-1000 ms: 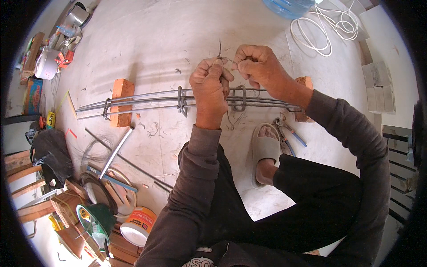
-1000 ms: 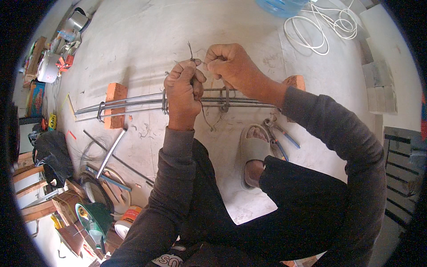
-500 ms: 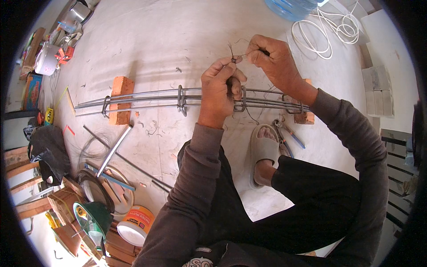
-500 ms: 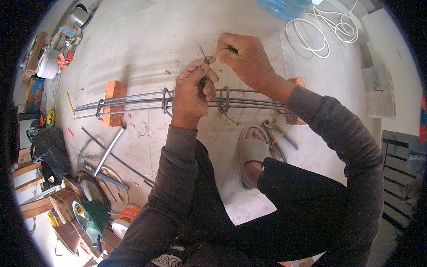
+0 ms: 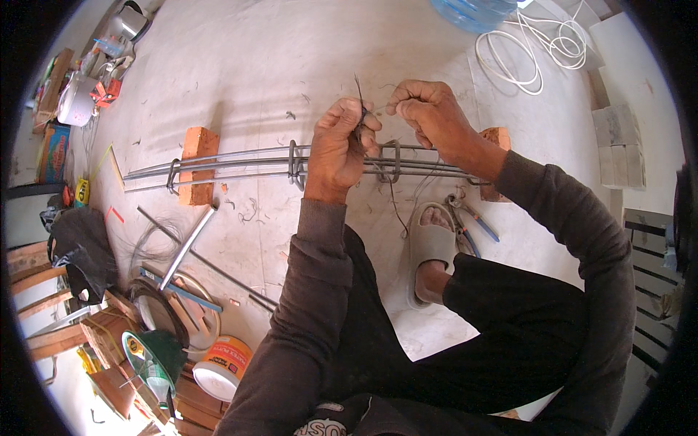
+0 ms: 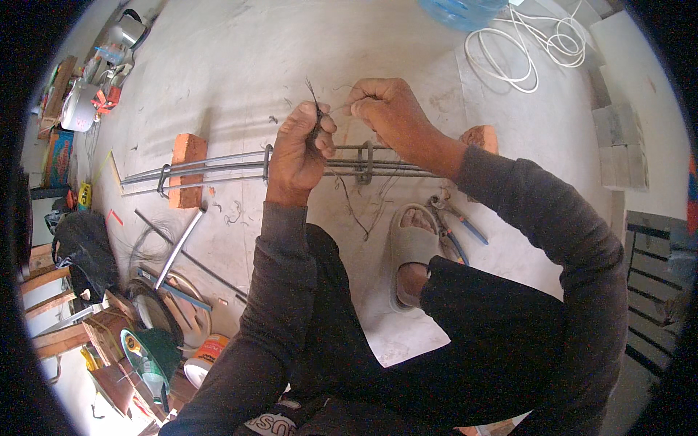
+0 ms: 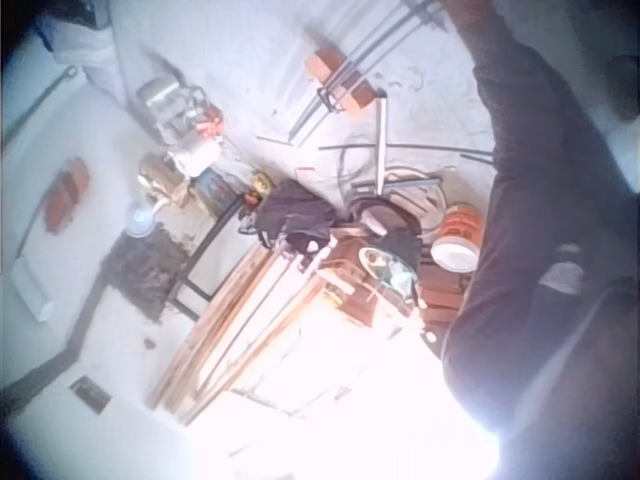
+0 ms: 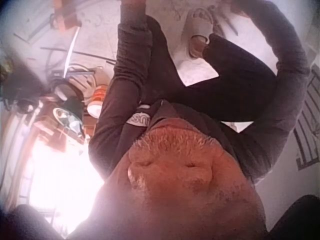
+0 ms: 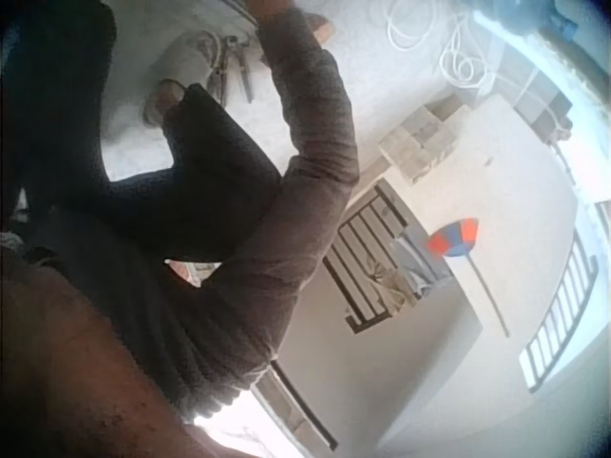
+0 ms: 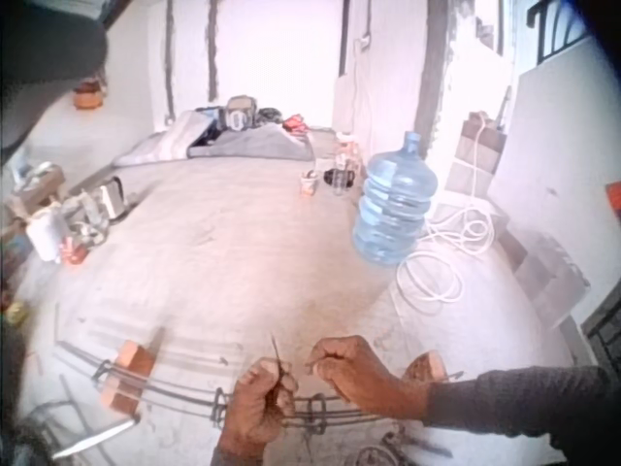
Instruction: The person assembles a metal frame by arranging metal rods on bricks and securing them with wire. They use pliers to bend and twist the wire around the rods to hold the structure together.
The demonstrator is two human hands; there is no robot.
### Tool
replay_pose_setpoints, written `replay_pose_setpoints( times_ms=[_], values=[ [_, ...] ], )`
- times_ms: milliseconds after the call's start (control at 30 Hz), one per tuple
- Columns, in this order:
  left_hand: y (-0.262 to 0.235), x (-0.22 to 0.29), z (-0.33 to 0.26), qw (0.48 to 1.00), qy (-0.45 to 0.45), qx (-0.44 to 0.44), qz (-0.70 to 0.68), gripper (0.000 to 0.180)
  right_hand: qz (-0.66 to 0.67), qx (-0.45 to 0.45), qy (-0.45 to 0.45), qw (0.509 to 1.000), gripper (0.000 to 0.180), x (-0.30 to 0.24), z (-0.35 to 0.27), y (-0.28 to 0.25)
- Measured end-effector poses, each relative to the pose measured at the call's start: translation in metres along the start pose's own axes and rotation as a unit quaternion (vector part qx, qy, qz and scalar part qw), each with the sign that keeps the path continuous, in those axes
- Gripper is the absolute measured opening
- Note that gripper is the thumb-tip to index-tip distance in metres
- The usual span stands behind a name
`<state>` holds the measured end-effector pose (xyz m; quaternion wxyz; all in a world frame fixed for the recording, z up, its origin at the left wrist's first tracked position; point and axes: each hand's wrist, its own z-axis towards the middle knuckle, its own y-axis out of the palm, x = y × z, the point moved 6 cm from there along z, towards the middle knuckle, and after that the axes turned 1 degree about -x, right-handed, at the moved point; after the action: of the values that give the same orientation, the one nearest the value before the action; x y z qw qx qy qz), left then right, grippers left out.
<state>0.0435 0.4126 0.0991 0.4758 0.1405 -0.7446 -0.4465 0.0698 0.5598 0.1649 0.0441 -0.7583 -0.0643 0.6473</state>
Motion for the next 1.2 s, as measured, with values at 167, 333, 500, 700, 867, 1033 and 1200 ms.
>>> replay_pose_setpoints(
  times_ms=[167, 333, 500, 700, 867, 1033, 1200],
  values=[
    [0.000, 0.005, 0.000, 0.997, 0.006, -0.022, 0.073, 0.020, -0.072, 0.004, -0.054, 0.996, 0.014, -0.007, -0.004, 0.000],
    [0.001, 0.000, 0.002, 0.999, -0.028, 0.035, 0.028, 0.008, -0.202, 0.020, -0.189, 0.961, 0.014, -0.024, -0.009, 0.003],
    [-0.006, -0.027, 0.001, 0.989, -0.121, 0.073, -0.042, 0.004, -0.348, -0.046, -0.283, 0.892, 0.009, -0.044, -0.016, 0.022],
    [-0.005, -0.028, 0.004, 0.987, -0.134, 0.000, -0.089, 0.015, -0.405, -0.011, -0.290, 0.867, 0.009, -0.051, 0.001, 0.015],
    [0.001, -0.023, 0.003, 0.982, -0.136, -0.046, -0.125, 0.022, -0.390, 0.019, -0.232, 0.891, 0.013, -0.048, 0.011, 0.004],
    [0.003, -0.014, 0.004, 0.997, -0.067, -0.025, 0.020, 0.025, -0.398, 0.040, -0.215, 0.891, 0.016, -0.050, 0.011, 0.000],
    [0.009, -0.014, 0.005, 0.997, -0.050, 0.017, 0.057, 0.020, -0.405, 0.028, -0.208, 0.890, 0.019, -0.049, 0.018, -0.005]
  ],
)
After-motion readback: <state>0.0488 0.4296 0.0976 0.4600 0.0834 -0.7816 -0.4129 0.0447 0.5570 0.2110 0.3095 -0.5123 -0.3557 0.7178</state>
